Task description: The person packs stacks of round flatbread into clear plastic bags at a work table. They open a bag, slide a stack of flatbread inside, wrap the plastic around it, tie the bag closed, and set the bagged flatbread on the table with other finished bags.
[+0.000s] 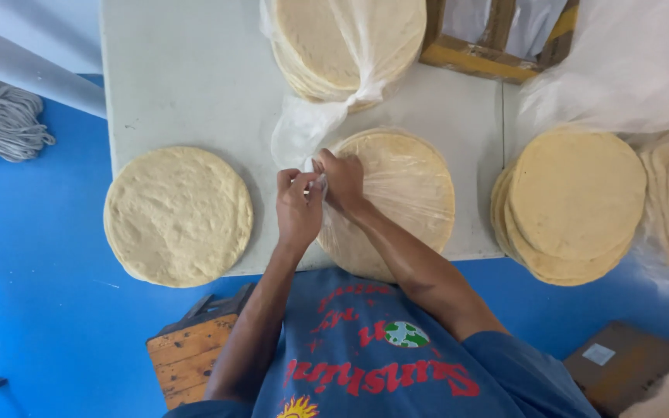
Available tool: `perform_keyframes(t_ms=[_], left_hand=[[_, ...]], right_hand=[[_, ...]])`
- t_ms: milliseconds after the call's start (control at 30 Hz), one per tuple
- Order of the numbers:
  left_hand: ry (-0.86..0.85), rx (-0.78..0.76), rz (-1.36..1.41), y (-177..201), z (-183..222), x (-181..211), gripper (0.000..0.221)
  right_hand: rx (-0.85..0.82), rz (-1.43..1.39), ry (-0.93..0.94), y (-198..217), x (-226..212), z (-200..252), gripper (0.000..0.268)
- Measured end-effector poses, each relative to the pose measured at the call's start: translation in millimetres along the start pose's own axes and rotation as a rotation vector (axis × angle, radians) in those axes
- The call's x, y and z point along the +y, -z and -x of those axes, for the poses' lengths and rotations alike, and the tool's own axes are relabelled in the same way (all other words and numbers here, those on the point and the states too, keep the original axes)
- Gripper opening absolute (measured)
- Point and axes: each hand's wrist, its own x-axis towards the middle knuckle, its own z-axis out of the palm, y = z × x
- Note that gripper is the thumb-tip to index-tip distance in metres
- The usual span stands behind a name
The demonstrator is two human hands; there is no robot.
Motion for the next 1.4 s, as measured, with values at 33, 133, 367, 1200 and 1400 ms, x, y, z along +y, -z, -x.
perform_keyframes(t_ms=[33,133,367,1200,1400], left_hand=[[0.004,-0.006,0.004,-8,1,-10,0.012],[0.145,0.052,0.054,-15,-13,-35,0.015],[0.512,-0.083,0.383,-7,-49,-50,0.025],[0.627,-0.268,0.992,6,91,-259,0.069],[-0.126,-0.139,-0.229,-63,14,-143,0.047]], right_hand=[[-0.002,0.004,-0.007,1,2,6,0.023],[0.075,0.060,0.076,-1,-5,4,0.019],[-0.010,0.058,0.309,23,-14,16,0.022],[0.461,0.184,-0.130,108,145,100,0.050],[0.174,-1.040,-1.033,63,222,222,0.068]])
